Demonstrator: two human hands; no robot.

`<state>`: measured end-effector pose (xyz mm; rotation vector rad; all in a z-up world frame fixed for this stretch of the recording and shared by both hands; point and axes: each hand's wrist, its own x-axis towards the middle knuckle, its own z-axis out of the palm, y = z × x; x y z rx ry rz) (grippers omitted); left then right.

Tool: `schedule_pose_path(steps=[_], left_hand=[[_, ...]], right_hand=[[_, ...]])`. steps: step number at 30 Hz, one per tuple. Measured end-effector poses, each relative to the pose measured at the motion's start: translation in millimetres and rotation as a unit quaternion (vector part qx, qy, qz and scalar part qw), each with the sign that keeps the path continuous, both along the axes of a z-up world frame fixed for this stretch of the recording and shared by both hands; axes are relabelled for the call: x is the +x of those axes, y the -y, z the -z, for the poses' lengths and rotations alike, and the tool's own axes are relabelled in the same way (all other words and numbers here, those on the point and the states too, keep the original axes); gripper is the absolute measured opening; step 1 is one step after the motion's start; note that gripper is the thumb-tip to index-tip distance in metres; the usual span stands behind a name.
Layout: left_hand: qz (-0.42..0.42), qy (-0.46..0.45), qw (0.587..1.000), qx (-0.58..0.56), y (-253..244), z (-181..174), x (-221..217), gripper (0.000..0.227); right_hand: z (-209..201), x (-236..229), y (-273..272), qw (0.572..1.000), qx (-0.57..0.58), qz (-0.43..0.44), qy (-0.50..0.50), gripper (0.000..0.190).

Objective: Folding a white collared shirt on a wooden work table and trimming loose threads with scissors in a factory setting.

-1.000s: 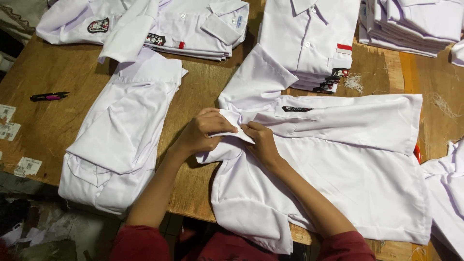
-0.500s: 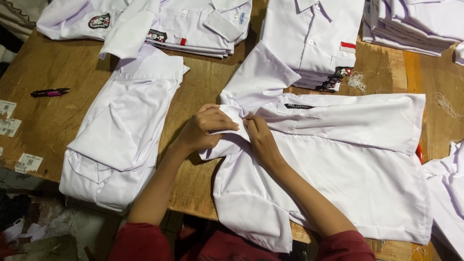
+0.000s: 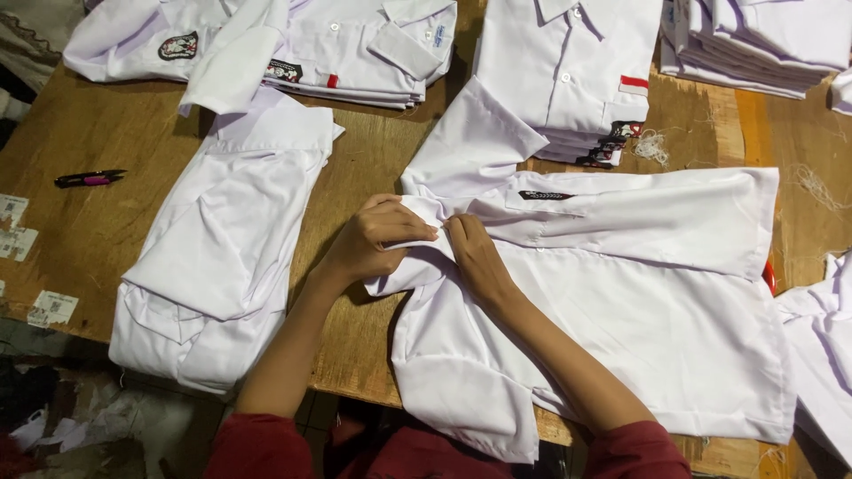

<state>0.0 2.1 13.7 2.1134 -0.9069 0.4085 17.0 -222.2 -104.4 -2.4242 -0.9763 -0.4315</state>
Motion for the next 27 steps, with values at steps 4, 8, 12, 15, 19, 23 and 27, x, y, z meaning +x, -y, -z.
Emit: schedule_pose_path(steps=[4,8,12,15,19,23,27], left_hand=[[0.001,-0.002,1.0,0.002,1,4,-1,0.035],[-0.001,0.006,1.0,-0.006,2,2,0,0.035],[0.0,0.013,1.0,-0.003,0,-1,-2,0.036],[0.056,-0.032,0.998,-0.003,-8,-2,0,0.018],[0.144,-0.116,0.982,-0.043,-23,-2,12,0.038],[0.064,-0.171,0.983,-0.026,-16,-11,11,0.047],[0.061,-0.216,0.974,0.004,-10,-19,8,0.046]], right_hand=[[9,4,0,1.0,0.005,-0.002,-0.001,0.05],[25,9,3,1.0,-0.016,0.001,0.015,0.048],[23,9,-1,1.0,-0.01,-0.003,0.02,0.053],[13,7,3,0.999,0.025,-0.027,-0.008,0.05],[-36,-7,-2,0.993,0.089,-0.03,-0.069,0.047],[-38,-11,-3,0.982,0.146,0.016,-0.121,0.044],[-13,-4,2,0.991,0.12,-0.019,-0.061,0.051]])
